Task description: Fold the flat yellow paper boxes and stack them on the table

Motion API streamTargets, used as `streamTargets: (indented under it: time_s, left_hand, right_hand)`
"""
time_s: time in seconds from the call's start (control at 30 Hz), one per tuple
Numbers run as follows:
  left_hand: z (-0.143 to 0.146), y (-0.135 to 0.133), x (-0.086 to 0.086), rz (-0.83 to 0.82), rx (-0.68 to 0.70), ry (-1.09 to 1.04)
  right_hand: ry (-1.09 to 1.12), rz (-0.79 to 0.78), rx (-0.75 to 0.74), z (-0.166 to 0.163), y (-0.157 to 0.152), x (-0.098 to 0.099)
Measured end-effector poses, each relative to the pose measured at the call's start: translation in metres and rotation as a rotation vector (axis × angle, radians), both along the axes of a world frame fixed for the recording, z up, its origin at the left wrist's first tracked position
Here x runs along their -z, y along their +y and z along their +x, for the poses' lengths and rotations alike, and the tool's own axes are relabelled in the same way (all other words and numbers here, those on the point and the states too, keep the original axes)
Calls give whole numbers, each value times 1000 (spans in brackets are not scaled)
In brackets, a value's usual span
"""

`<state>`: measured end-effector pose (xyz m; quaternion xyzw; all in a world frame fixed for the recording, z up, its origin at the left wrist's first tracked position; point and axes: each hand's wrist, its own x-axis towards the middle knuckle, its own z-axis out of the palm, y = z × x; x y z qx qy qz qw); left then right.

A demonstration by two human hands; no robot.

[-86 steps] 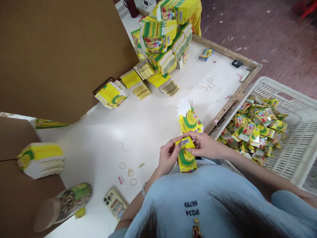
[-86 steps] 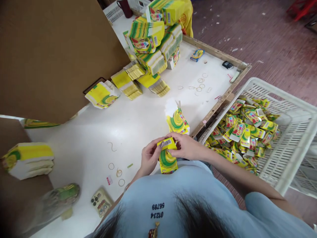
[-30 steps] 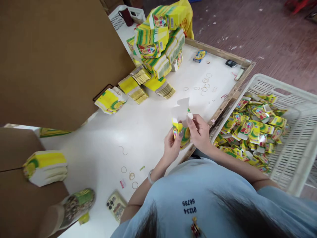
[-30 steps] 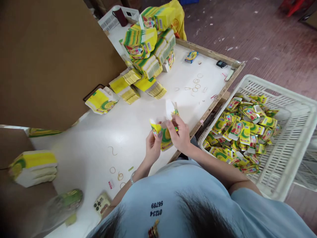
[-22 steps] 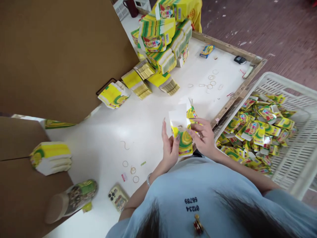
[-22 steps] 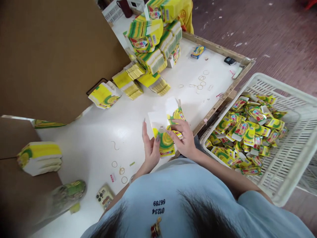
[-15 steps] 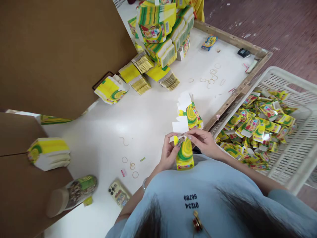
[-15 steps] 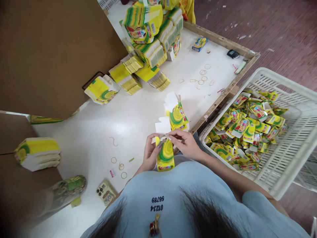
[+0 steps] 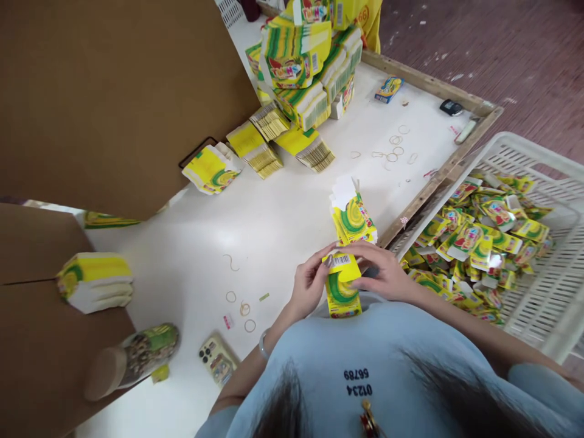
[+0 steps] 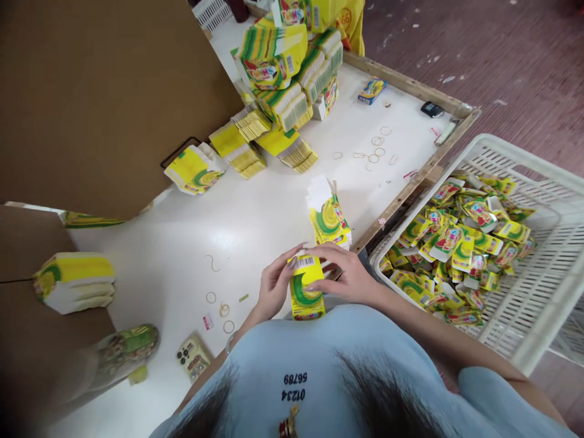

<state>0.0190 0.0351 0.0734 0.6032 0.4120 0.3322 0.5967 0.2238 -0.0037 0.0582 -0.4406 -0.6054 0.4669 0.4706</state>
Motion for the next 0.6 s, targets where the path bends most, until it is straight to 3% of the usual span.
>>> streamTargets:
  time_s: [0.07,0.13,0.4,0.5,0.6]
  left_hand:
    - [-1,1,-1,17,8,47]
    - [0,1,-2,40,14,71]
    - [4,-8,5,86,-71,56]
    - [14,10,7,209,-24,55]
    - [37,65,15,456,15,89]
  right_hand:
    - [103,-248,-40,-5,0,-7]
    - [193,-396,-98,-7,2,-13]
    - [345,-523,-199,2,13,-16]
    - [302,-417,-6,10,10,-13]
    - [101,-254,381,50,-1,-10]
